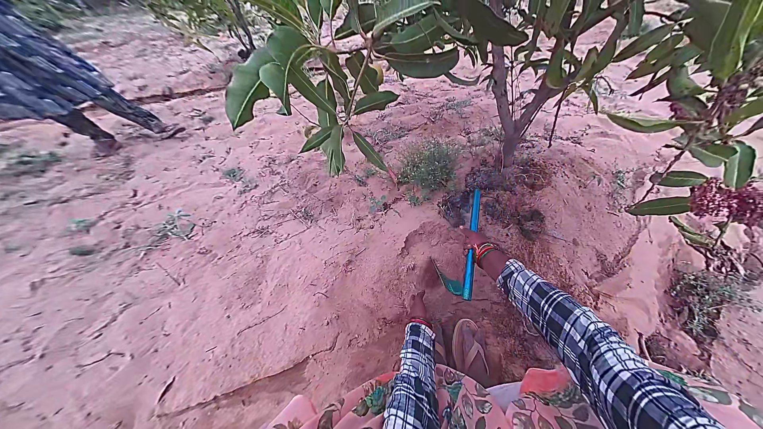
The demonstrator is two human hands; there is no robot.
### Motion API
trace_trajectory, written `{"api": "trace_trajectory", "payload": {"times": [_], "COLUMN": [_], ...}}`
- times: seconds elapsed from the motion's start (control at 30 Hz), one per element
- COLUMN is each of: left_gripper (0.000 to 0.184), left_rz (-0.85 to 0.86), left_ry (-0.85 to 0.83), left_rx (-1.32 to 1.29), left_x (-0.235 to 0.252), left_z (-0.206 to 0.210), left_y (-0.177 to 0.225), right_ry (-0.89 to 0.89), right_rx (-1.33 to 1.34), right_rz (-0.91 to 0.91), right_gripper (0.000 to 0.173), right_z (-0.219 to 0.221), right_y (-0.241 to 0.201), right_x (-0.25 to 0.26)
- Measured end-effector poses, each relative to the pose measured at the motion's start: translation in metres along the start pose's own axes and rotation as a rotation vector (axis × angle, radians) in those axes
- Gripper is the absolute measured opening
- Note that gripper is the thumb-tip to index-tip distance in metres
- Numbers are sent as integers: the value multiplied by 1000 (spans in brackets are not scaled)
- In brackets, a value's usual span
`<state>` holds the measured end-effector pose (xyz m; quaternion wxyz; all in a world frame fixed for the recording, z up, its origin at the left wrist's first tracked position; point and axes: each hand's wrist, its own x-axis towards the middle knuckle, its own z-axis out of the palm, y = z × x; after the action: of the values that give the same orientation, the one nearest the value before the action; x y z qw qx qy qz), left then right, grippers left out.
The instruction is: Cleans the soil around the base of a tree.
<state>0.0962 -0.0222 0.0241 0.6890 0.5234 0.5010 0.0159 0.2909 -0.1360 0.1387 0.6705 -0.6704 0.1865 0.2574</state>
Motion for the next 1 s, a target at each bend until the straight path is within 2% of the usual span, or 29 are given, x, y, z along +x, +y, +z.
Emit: {"api": "trace_trajectory", "payload": {"times": [0.17,0.23,0.27,0.3,0.37,0.43,0.53,0.63,0.77,0.9,0.97,1.0], "left_gripper": [70,69,69,69,70,69,65,69,71,71,71,71], "left_rz": [-74,-74,-65,-56,-40,-34,-39,-23,-22,0,3,5], "left_ry": [-67,-74,-72,-66,-64,-80,-84,-86,-65,-75,-84,-83], "left_rx": [-105,-94,-81,-67,-37,-24,-43,-45,-16,62,89,102], "left_x": [5,4,6,10,11,4,2,12,10,17,18,17], "left_z": [2,5,6,7,9,7,5,2,12,11,13,13], "left_y": [-7,-11,-13,-15,-17,-16,-18,-19,-20,-25,-27,-26], "right_ry": [97,143,124,108,65,-44,-111,-103,13,175,235,244], "right_rx": [-75,-174,-185,-178,-134,-102,-195,-251,-340,-549,-468,-424], "right_rz": [-316,-365,-330,-297,-194,-82,0,5,-19,-222,-316,-358], "right_gripper": [44,45,51,48,31,29,30,35,36,51,54,49], "right_z": [-46,-64,-72,-76,-75,-72,-67,-57,-68,-92,-108,-115], "right_y": [-84,-107,-109,-102,-71,-32,23,32,1,-67,-107,-120], "right_x": [-4,-14,-21,-27,-42,-58,-51,-36,-23,-16,-16,-13]}}
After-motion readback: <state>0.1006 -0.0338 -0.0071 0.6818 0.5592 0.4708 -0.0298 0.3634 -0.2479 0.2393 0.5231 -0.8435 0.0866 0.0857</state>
